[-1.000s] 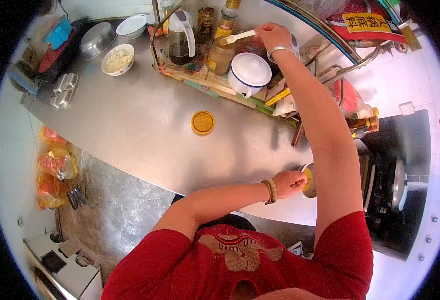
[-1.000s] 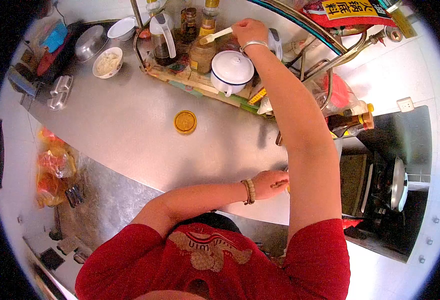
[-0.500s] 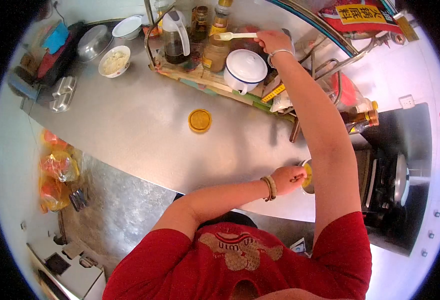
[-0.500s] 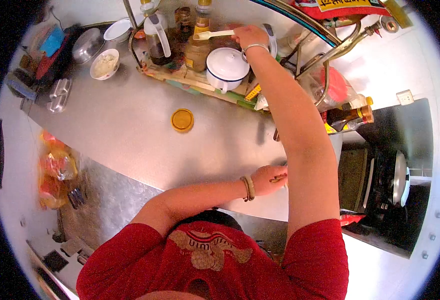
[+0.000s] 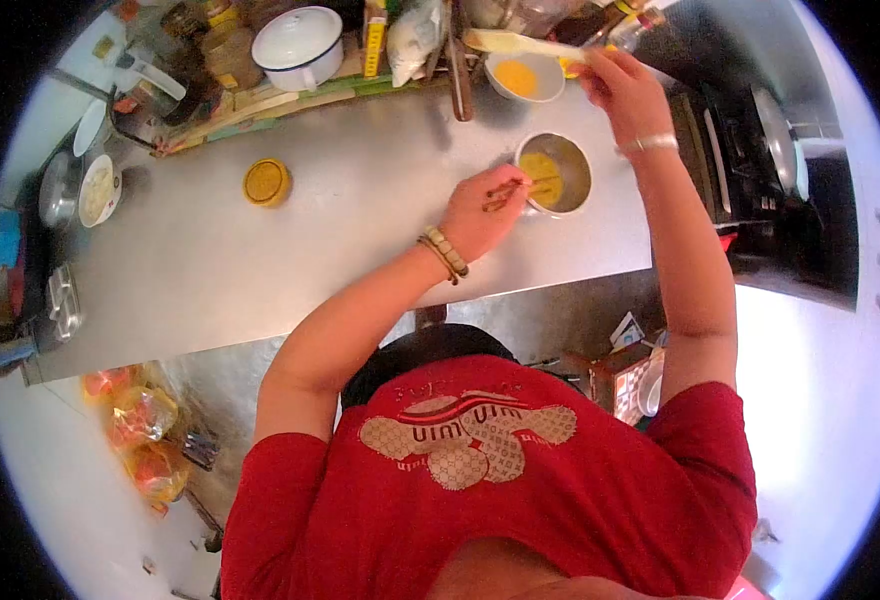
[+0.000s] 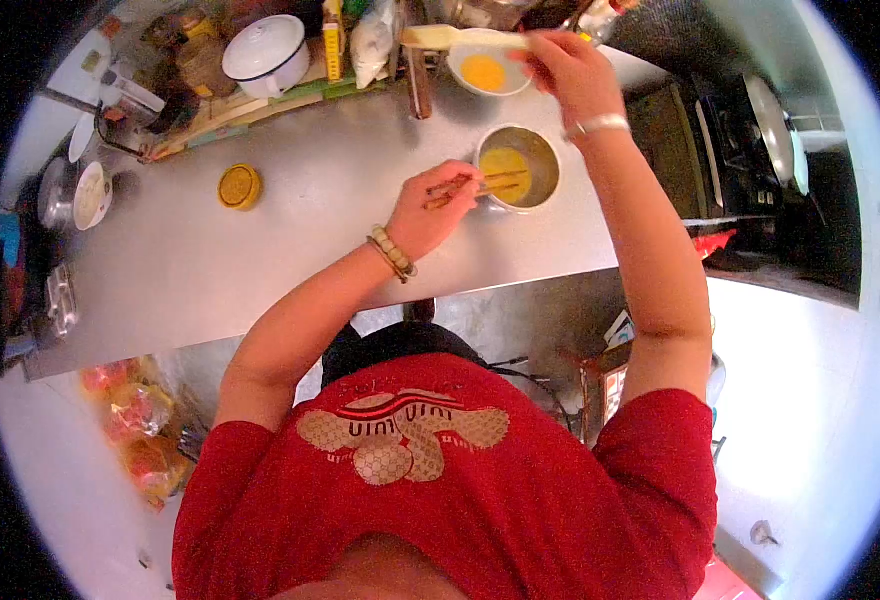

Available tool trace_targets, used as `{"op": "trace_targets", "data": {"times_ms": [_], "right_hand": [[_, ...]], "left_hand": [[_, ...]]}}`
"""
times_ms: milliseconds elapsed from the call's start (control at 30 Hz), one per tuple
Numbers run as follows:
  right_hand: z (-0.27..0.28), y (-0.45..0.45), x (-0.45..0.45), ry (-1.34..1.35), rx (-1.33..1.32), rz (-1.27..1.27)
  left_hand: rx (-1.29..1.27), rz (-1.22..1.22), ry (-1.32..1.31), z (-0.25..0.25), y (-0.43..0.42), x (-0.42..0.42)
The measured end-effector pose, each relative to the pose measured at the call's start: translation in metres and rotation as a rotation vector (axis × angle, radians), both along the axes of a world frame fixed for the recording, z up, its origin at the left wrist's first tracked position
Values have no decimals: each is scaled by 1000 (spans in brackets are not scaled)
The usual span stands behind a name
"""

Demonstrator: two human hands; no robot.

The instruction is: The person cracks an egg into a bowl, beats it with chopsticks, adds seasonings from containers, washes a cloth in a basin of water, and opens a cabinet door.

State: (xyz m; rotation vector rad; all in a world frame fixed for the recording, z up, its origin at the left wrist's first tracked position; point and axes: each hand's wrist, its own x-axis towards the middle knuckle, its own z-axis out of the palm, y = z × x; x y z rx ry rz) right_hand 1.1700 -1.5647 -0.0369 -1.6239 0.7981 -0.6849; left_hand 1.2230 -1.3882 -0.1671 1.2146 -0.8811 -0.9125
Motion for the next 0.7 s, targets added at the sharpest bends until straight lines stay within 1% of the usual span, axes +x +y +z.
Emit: {"op": "trace_targets", "data": {"times_ms": [33,100,133,200,267,333,433,500,700], "right_hand": [[-3,-4,-29,59,-29,-25],[-12,-3,-78,116,-30,-172],[-16,-1,-98,112,-30,-182],[-27,4,-131,141,-42,-289],[-41,7,-153,154,-71,-319],[-47,12,-166,208,-153,-332],[-55,16,-171,193,-208,-348],[-60,13,-172,148,-176,-346],[-62,11,-169,241,-238,-294]], "left_hand": [[3,-11,-4,3,2,-1],[6,23,-10,7,8,-4],[-15,50,-58,6,10,-6],[-61,74,-119,10,17,-9],[-105,98,-179,19,25,-13],[-114,127,-422,30,35,-14],[-112,104,-488,42,46,-22],[-132,96,-509,43,50,-27],[-201,92,-519,49,47,-37]]}}
